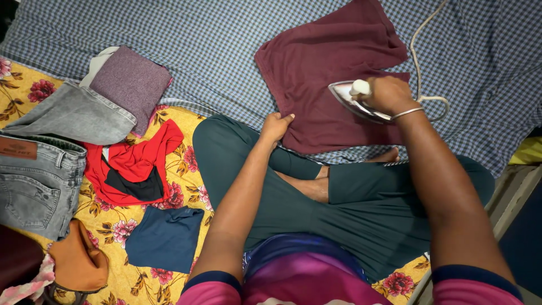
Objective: The person irons a pair of light-colored jeans laid out on a bed, smoothing the fabric with one hand while moving the iron with the other. After finishing the jeans, the person picks up a maroon garment, unfolds it, and begins ironing it as well.
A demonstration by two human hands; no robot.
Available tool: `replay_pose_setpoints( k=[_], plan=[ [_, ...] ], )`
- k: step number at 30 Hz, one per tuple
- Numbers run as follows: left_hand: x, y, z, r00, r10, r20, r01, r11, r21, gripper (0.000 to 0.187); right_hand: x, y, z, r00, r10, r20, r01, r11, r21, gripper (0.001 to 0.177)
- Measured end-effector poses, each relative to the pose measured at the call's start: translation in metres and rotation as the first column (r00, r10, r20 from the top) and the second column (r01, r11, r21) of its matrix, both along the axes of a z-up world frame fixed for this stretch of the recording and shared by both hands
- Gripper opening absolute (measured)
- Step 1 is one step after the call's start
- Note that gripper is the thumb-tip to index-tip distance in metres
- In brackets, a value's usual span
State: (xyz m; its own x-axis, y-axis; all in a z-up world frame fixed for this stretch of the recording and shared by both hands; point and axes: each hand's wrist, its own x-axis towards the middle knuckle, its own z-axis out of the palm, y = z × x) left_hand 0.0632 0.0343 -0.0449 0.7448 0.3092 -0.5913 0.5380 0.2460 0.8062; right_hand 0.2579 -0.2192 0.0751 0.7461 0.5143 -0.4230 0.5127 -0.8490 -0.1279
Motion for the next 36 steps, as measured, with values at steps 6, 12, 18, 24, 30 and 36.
replay_pose_setpoints(
  k=[6,12,18,24,30,36],
  plan=[
    [-0.001,0.000,0.001,1.000,0.012,0.016,-0.012,0.999,0.046,0.028,0.031,-0.042,-0.013,0.967,-0.253,-0.017,0.253,0.967,0.032,0.053],
    [-0.002,-0.001,0.000,0.999,0.020,0.032,-0.022,0.998,0.060,0.029,0.048,-0.082,-0.020,0.927,-0.373,-0.039,0.374,0.927,0.036,0.045],
    [0.018,0.015,-0.020,0.974,0.196,0.116,-0.226,0.896,0.383,0.040,0.050,-0.081,0.006,0.899,-0.422,-0.115,0.427,0.904,0.028,0.039],
    [0.064,0.065,-0.007,0.915,0.299,0.271,-0.403,0.680,0.612,0.043,0.041,-0.070,0.037,0.949,-0.313,-0.039,0.308,0.894,0.324,0.033],
    [0.117,0.091,0.046,0.879,-0.095,0.468,-0.389,0.425,0.817,0.027,0.034,-0.055,0.060,0.941,-0.276,-0.197,0.318,0.921,0.225,0.036],
    [0.213,0.043,0.067,0.823,-0.453,0.343,-0.175,0.372,0.912,0.019,0.045,-0.081,0.074,0.910,-0.386,-0.150,0.406,0.902,0.144,0.036]
  ],
)
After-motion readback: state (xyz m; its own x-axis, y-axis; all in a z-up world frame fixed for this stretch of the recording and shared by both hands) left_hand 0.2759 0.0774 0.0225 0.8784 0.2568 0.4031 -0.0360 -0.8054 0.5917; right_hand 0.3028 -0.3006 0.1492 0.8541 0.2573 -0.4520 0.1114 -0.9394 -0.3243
